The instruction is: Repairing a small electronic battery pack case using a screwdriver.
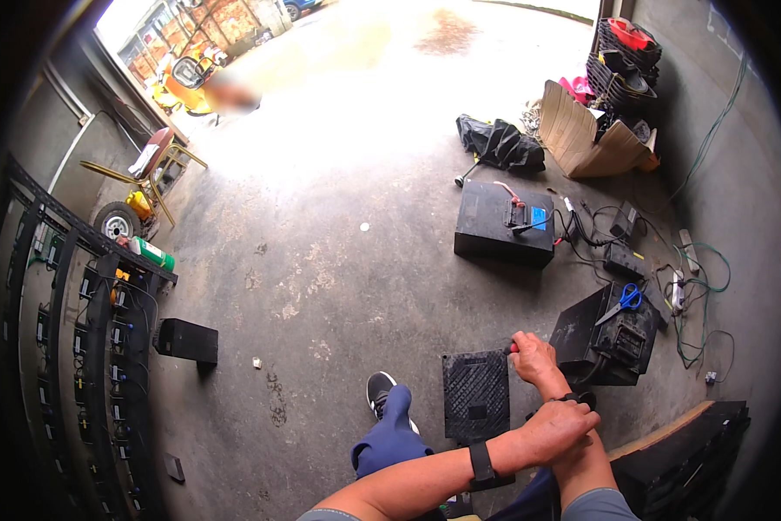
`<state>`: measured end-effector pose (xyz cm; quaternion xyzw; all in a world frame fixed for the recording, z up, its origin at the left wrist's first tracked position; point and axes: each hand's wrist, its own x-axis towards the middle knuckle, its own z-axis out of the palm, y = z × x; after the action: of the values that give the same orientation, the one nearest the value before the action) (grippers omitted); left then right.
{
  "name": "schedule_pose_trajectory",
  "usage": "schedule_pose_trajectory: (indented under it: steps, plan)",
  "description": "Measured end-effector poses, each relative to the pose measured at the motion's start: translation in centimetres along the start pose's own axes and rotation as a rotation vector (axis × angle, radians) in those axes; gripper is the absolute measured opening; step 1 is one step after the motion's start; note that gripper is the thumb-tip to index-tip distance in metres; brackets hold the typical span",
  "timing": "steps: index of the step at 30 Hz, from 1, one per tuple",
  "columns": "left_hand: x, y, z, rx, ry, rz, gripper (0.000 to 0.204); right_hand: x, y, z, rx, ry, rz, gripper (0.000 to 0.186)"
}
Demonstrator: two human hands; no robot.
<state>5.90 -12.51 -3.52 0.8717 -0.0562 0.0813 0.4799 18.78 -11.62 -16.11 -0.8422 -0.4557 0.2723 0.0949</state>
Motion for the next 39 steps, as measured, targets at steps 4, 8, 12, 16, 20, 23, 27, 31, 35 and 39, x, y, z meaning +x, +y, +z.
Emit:
schedule_pose_trajectory:
  steps: [4,8,12,16,20,23,27,31,35,39]
  plan:
    - [0.0,-0.1,-0.1,0.009,0.0,0.006,0.03,0.3,-0.3,0.2,-0.082,0.009,0.109,0.033]
    - [0.1,0.1,-0.6,0.014,-0.016,-0.003,0.029,0.2,-0.4,-0.3,0.02,0.037,0.003,0.032]
    - [0.1,0.0,-0.4,-0.001,-0.014,-0.003,0.029,-0.1,-0.9,-0.6,-0.033,0.053,0.071,0.037]
    - [0.2,-0.1,-0.2,0.015,-0.015,0.005,0.029,0.3,0.1,-0.1,0.042,-0.004,-0.01,0.037]
    - [0.0,0.0,0.1,0.003,-0.015,-0.001,0.029,-0.3,-0.1,0.1,-0.022,0.05,0.046,0.028]
    - [0.0,0.0,0.4,0.027,-0.014,0.011,0.03,-0.3,0.9,0.6,0.041,0.069,-0.016,0.032]
    - [0.0,-0.2,0.8,0.012,0.022,0.004,0.03,0.4,0.8,0.6,-0.087,-0.056,0.085,0.041]
    - [0.5,0.3,-0.1,0.033,0.03,0.0,0.028,0.1,1.1,0.2,0.054,0.088,-0.093,0.04]
    - [0.3,0.0,-0.5,0.01,0.045,-0.022,0.028,1.3,-0.3,0.2,-0.102,0.042,0.025,0.029]
    - [0.5,0.3,-0.3,0.03,0.095,-0.005,0.025,0.9,1.9,0.9,0.023,0.188,-0.133,0.036]
